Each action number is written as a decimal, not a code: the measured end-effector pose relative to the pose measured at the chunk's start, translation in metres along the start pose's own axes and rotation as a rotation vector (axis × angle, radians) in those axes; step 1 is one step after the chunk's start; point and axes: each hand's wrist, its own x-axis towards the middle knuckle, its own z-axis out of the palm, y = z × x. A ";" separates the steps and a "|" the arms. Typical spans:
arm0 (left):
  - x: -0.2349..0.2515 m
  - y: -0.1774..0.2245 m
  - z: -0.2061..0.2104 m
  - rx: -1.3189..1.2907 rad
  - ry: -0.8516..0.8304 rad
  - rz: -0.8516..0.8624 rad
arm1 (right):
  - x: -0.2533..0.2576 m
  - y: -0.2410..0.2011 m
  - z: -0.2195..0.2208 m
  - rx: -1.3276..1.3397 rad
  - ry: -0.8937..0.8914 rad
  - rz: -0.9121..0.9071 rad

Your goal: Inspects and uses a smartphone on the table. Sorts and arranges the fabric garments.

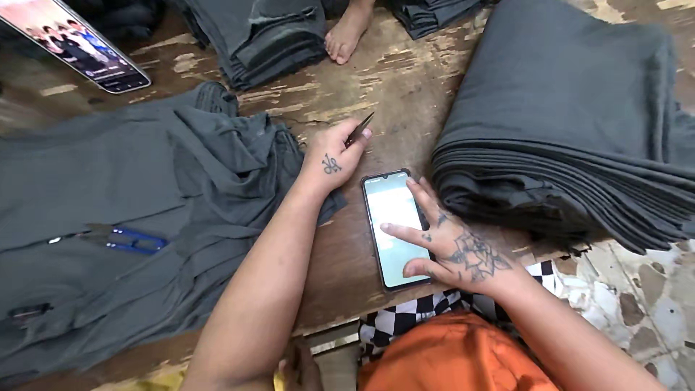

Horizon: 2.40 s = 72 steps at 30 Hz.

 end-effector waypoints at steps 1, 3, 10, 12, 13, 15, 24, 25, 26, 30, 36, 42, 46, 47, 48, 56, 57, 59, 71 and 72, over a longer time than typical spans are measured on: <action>-0.001 0.001 0.001 -0.006 0.001 0.000 | 0.000 0.000 -0.001 0.003 0.000 0.009; -0.001 0.001 0.001 -0.013 0.010 0.000 | -0.004 0.001 -0.005 -0.004 0.053 0.030; 0.000 0.000 0.000 -0.012 0.013 0.000 | -0.029 0.002 -0.015 0.032 0.176 0.037; 0.000 -0.001 0.001 0.007 0.030 0.016 | -0.029 0.001 -0.015 0.033 0.177 0.041; 0.000 0.000 0.002 0.019 0.041 0.029 | -0.028 -0.001 -0.016 0.032 0.175 0.043; -0.003 0.004 0.000 0.055 0.055 0.047 | -0.025 -0.005 -0.019 0.051 0.155 0.064; -0.068 0.099 -0.029 0.099 -0.239 -0.456 | -0.014 -0.014 -0.030 0.211 0.060 0.111; -0.073 0.105 -0.023 0.068 -0.219 -0.470 | -0.013 -0.014 -0.029 0.209 0.066 0.105; -0.078 0.108 -0.017 0.029 -0.175 -0.470 | -0.014 -0.012 -0.027 0.198 0.085 0.091; -0.093 0.115 -0.003 -0.130 -0.033 -0.481 | -0.018 -0.008 -0.022 0.180 0.166 0.018; -0.098 0.121 0.003 -0.152 0.050 -0.473 | -0.018 -0.006 -0.024 0.269 0.161 0.009; -0.091 0.117 0.001 -0.019 0.011 -0.367 | -0.024 -0.002 -0.031 0.304 0.073 0.025; -0.096 0.143 -0.006 0.219 -0.059 -0.485 | -0.043 0.006 -0.018 0.194 0.195 -0.009; -0.099 0.148 -0.001 0.264 -0.079 -0.503 | -0.051 0.010 -0.017 0.221 0.213 0.013; -0.101 0.152 0.005 0.301 -0.088 -0.505 | -0.058 0.014 -0.016 0.262 0.228 0.040; -0.093 0.167 0.002 0.512 -0.279 -0.606 | -0.091 0.038 -0.042 0.326 0.240 0.075; -0.092 0.162 -0.004 0.480 -0.276 -0.609 | -0.097 0.040 -0.047 0.336 0.241 0.082; -0.091 0.147 -0.017 0.272 -0.199 -0.614 | -0.107 0.044 -0.054 0.374 0.253 0.102; 0.001 0.113 -0.030 0.112 -0.035 -0.488 | -0.112 0.046 -0.042 0.261 0.439 0.042; 0.016 0.108 -0.030 0.200 -0.075 -0.487 | -0.112 0.045 -0.042 0.267 0.436 0.047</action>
